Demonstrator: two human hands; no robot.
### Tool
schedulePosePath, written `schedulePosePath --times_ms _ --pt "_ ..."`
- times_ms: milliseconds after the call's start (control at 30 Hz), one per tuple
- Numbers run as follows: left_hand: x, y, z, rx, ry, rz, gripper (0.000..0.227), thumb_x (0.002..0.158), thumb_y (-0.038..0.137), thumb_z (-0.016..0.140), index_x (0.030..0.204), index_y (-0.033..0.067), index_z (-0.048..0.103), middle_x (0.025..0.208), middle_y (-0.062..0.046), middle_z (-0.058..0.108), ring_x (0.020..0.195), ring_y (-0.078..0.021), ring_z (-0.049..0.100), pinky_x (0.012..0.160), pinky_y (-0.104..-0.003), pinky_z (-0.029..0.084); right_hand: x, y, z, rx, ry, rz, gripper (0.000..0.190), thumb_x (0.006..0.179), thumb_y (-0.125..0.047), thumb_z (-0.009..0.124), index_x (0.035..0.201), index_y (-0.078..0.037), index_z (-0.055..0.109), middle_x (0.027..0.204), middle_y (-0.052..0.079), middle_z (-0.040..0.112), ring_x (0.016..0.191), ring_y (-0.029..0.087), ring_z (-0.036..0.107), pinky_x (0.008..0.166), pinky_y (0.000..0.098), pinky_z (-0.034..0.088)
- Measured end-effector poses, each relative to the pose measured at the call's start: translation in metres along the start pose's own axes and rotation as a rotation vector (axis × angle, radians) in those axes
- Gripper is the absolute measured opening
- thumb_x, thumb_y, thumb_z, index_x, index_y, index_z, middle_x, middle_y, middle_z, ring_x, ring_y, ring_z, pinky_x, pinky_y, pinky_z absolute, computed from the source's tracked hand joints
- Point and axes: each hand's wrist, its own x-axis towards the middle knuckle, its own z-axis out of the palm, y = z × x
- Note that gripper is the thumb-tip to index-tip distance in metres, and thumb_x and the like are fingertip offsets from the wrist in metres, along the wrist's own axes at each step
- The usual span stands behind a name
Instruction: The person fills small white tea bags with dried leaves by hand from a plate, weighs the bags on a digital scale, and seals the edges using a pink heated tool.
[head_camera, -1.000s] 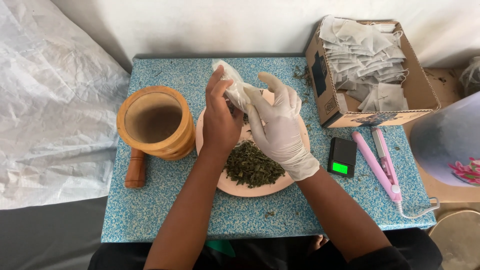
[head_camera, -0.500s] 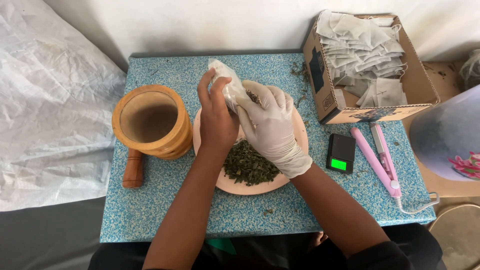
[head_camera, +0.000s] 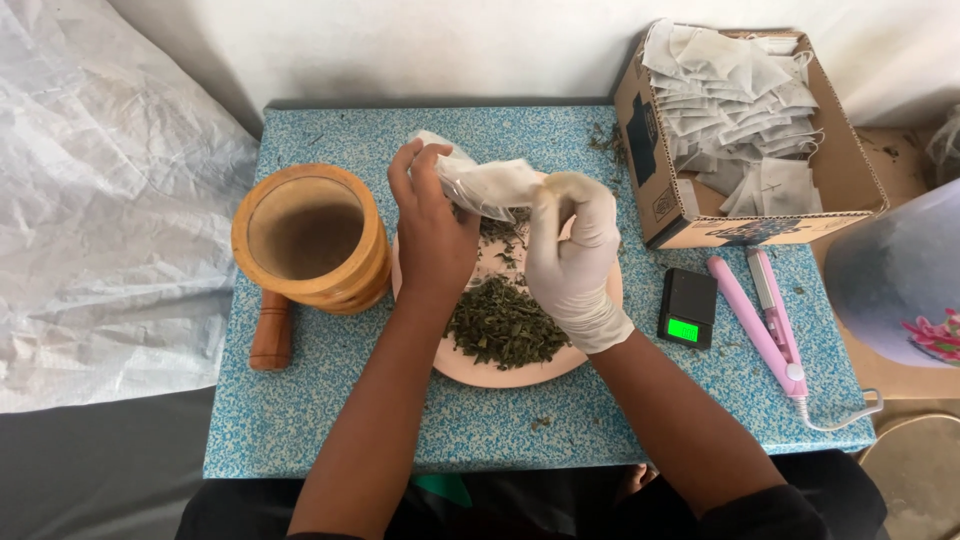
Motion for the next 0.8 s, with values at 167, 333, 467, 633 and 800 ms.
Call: schedulePosePath --times_ms 167,333,467,633,800 --pt "-0.001 -0.002 0.004 -0.029 0.003 -0.033 0.059 0.088 -0.008 0.076 0.133 0.0069 0.04 0.14 -0.027 0.034 0.109 -0.0602 0.064 0.078 -0.056 0.067 0.001 -0.001 -0.003 0.118 0.067 0.119 0.015 0.113 -0.019 0.039 0.11 -0.005 0.046 0.067 0.003 0.062 0.049 0.009 0.053 0.052 0.0225 0.044" --pt "0.0 -0.005 0.004 -0.058 -0.005 -0.06 0.056 0.09 -0.004 0.076 0.132 0.004 0.04 0.139 -0.026 0.034 0.111 -0.0607 0.063 0.08 -0.057 0.066 0.006 -0.004 -0.001 0.17 0.107 0.187 0.014 0.114 -0.019 0.038 0.116 -0.006 0.041 0.072 0.007 0.069 0.056 0.011 0.063 0.057 0.0208 0.05" --pt "0.0 -0.005 0.005 -0.13 -0.032 -0.082 0.052 0.093 0.002 0.076 0.132 0.0048 0.04 0.135 -0.024 0.034 0.109 -0.063 0.06 0.08 -0.061 0.065 0.006 -0.011 0.005 0.223 0.054 0.111 0.014 0.113 -0.019 0.041 0.108 -0.007 0.047 0.076 0.005 0.067 0.061 0.012 0.062 0.06 0.0236 0.052" --pt "0.0 -0.003 0.008 -0.247 -0.046 -0.117 0.052 0.096 0.009 0.075 0.133 0.0069 0.04 0.136 -0.023 0.034 0.111 -0.063 0.059 0.083 -0.063 0.063 0.002 -0.009 0.003 0.201 -0.032 0.116 0.012 0.111 -0.016 0.047 0.106 -0.006 0.051 0.071 0.002 0.059 0.058 0.013 0.056 0.06 0.0254 0.049" --pt "0.004 0.004 0.002 -0.409 -0.118 -0.151 0.056 0.091 0.0 0.077 0.133 0.006 0.04 0.145 -0.03 0.026 0.122 -0.0667 0.051 0.101 -0.066 0.055 0.022 -0.039 -0.004 0.207 -0.183 0.199 0.018 0.113 -0.022 0.044 0.104 -0.007 0.049 0.111 0.013 0.057 0.105 0.027 0.063 0.091 0.042 0.05"
